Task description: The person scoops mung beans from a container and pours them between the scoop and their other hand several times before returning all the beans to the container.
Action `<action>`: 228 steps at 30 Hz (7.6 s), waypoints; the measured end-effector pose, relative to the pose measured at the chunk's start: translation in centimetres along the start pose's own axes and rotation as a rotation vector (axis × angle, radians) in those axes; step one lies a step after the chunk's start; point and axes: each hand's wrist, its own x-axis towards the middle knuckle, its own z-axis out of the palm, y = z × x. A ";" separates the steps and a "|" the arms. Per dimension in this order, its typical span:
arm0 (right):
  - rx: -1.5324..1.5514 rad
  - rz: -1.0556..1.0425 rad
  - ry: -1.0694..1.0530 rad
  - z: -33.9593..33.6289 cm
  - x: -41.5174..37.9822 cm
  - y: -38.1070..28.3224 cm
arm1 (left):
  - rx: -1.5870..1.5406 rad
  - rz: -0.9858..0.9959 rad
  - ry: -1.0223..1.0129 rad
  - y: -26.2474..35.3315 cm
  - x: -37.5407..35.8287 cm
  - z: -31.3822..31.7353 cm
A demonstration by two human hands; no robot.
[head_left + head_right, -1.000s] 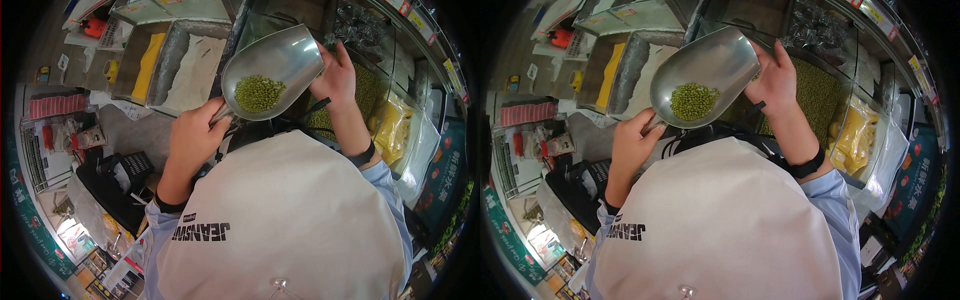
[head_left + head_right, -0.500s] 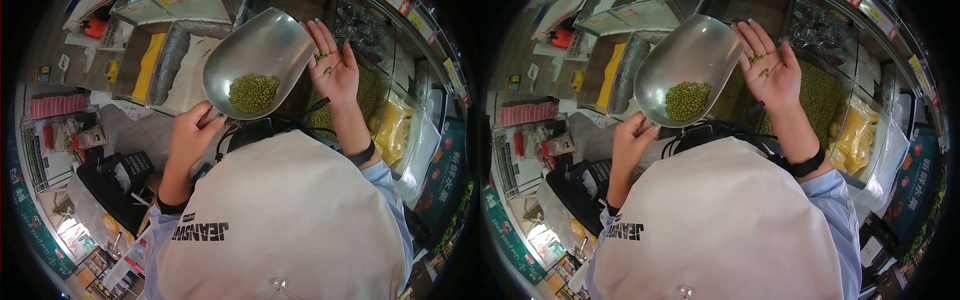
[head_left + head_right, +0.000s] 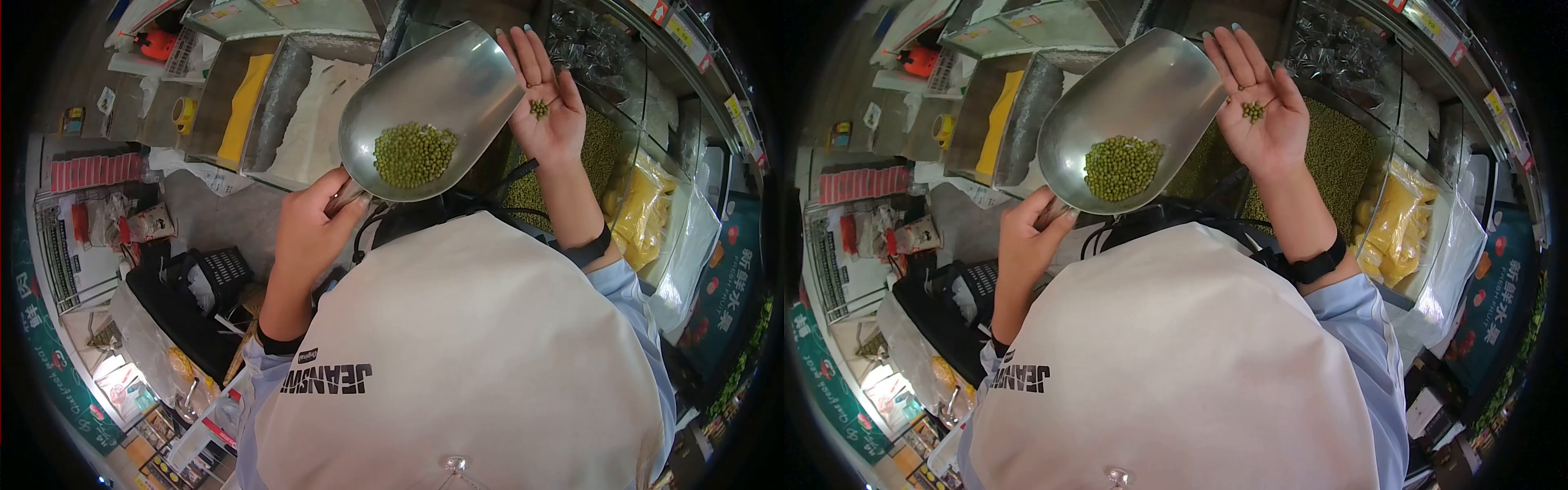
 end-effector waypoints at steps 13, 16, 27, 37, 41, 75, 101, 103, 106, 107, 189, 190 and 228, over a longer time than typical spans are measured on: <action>-0.209 -0.002 0.215 2.5 -0.1 1.6 | 0.416 0.168 0.100 2.3 0.9 0.1; -0.226 -0.006 0.282 2.7 -0.2 1.7 | 0.493 0.206 0.118 2.5 1.0 0.1; -0.167 0.079 0.255 1.5 -0.7 1.3 | 0.499 0.195 0.063 2.9 1.3 0.2; 0.024 0.060 0.197 -0.8 -0.9 0.0 | 0.038 0.032 -0.030 0.6 1.6 0.1; 0.062 0.039 0.115 -0.9 -1.1 -0.5 | -0.091 0.031 0.017 -0.9 1.8 0.4; -0.048 0.439 0.331 -2.8 -0.3 3.5 | 0.318 0.068 0.176 1.6 3.0 0.6; 0.099 0.367 0.276 -0.9 1.3 7.1 | 0.480 0.282 0.427 1.6 4.1 3.3; 0.077 0.360 0.267 -0.8 1.3 7.2 | 0.478 0.281 0.430 1.6 4.1 3.3; 0.089 0.346 0.257 -0.8 1.3 7.2 | 0.491 0.298 0.437 1.6 4.1 3.4; 0.104 0.345 0.258 -0.9 1.3 7.2 | 0.499 0.308 0.440 1.5 4.1 3.4; 0.070 0.248 0.122 -0.6 1.0 4.0 | 0.232 -0.049 0.067 0.2 -0.5 -1.0; 0.074 0.228 0.138 -0.2 1.1 4.1 | 0.189 -0.058 0.059 0.0 -0.5 -1.1; -0.218 0.210 0.624 1.3 1.0 4.7 | 0.303 -0.033 -0.063 2.1 1.3 -3.5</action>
